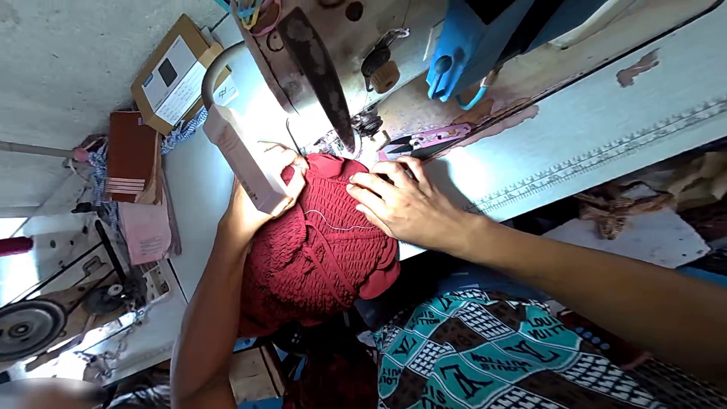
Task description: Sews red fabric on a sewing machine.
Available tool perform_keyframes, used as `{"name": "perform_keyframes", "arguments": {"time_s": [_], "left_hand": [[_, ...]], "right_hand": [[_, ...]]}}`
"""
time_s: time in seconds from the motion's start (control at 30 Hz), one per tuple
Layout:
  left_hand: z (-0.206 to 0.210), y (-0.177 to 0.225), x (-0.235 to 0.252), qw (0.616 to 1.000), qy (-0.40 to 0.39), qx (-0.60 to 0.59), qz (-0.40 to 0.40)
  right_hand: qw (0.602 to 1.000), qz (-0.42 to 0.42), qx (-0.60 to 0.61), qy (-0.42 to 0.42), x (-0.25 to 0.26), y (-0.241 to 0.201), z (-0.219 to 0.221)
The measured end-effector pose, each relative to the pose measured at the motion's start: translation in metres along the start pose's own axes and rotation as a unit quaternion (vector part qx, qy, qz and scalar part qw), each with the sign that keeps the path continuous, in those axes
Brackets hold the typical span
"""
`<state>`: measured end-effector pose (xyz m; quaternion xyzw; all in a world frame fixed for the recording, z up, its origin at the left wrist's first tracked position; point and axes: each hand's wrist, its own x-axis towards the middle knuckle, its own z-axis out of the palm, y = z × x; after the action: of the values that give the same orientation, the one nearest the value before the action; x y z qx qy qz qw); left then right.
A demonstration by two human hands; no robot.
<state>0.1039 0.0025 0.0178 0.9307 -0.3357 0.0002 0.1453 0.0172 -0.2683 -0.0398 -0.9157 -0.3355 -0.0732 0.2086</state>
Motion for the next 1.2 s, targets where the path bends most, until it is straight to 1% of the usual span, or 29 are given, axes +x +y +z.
{"name": "perform_keyframes", "arguments": {"time_s": [0.07, 0.2, 0.27, 0.33, 0.37, 0.43, 0.5, 0.57, 0.73, 0.83, 0.93, 1.1, 1.2], "left_hand": [[0.002, 0.001, 0.001, 1.0, -0.007, 0.012, -0.015], [0.005, 0.005, 0.008, 0.996, -0.004, 0.082, -0.035], [0.008, 0.006, 0.009, 0.995, -0.003, 0.094, -0.035], [0.009, 0.005, 0.009, 0.994, -0.008, 0.099, -0.033], [0.01, 0.004, 0.01, 0.995, -0.01, 0.098, -0.033], [0.011, 0.002, 0.008, 0.995, -0.01, 0.096, -0.032], [0.011, 0.0, 0.005, 0.995, -0.014, 0.098, -0.029], [0.008, 0.0, 0.002, 0.996, -0.013, 0.089, -0.026], [0.007, 0.0, -0.001, 0.998, -0.006, 0.055, -0.031], [0.01, -0.004, 0.0, 1.0, -0.002, 0.021, -0.004], [0.011, -0.005, 0.003, 1.0, -0.005, 0.027, 0.008], [0.017, 0.001, 0.012, 0.999, 0.015, 0.021, -0.02], [0.016, 0.007, 0.019, 0.998, -0.005, 0.039, -0.054]], "right_hand": [[1.0, 0.003, 0.011, 0.001, 0.001, 0.0, -0.001], [1.0, 0.006, 0.017, -0.002, 0.002, 0.0, -0.003], [1.0, -0.012, -0.007, -0.005, 0.006, -0.002, -0.006], [0.998, -0.052, -0.046, -0.006, 0.012, -0.005, -0.01], [0.994, -0.083, -0.062, -0.019, 0.016, -0.005, -0.013], [0.988, -0.136, -0.05, -0.06, 0.025, 0.0, -0.016], [0.985, -0.137, -0.012, -0.101, 0.033, 0.009, -0.017], [0.987, -0.113, 0.0, -0.116, 0.035, 0.016, -0.017], [0.991, -0.083, -0.006, -0.103, 0.03, 0.017, -0.014], [0.993, -0.077, -0.015, -0.091, 0.029, 0.016, -0.012], [0.993, -0.083, -0.01, -0.08, 0.029, 0.017, -0.009], [0.989, -0.139, -0.02, -0.053, 0.025, 0.017, -0.006], [0.987, -0.148, -0.006, -0.067, 0.027, 0.019, -0.007]]}}
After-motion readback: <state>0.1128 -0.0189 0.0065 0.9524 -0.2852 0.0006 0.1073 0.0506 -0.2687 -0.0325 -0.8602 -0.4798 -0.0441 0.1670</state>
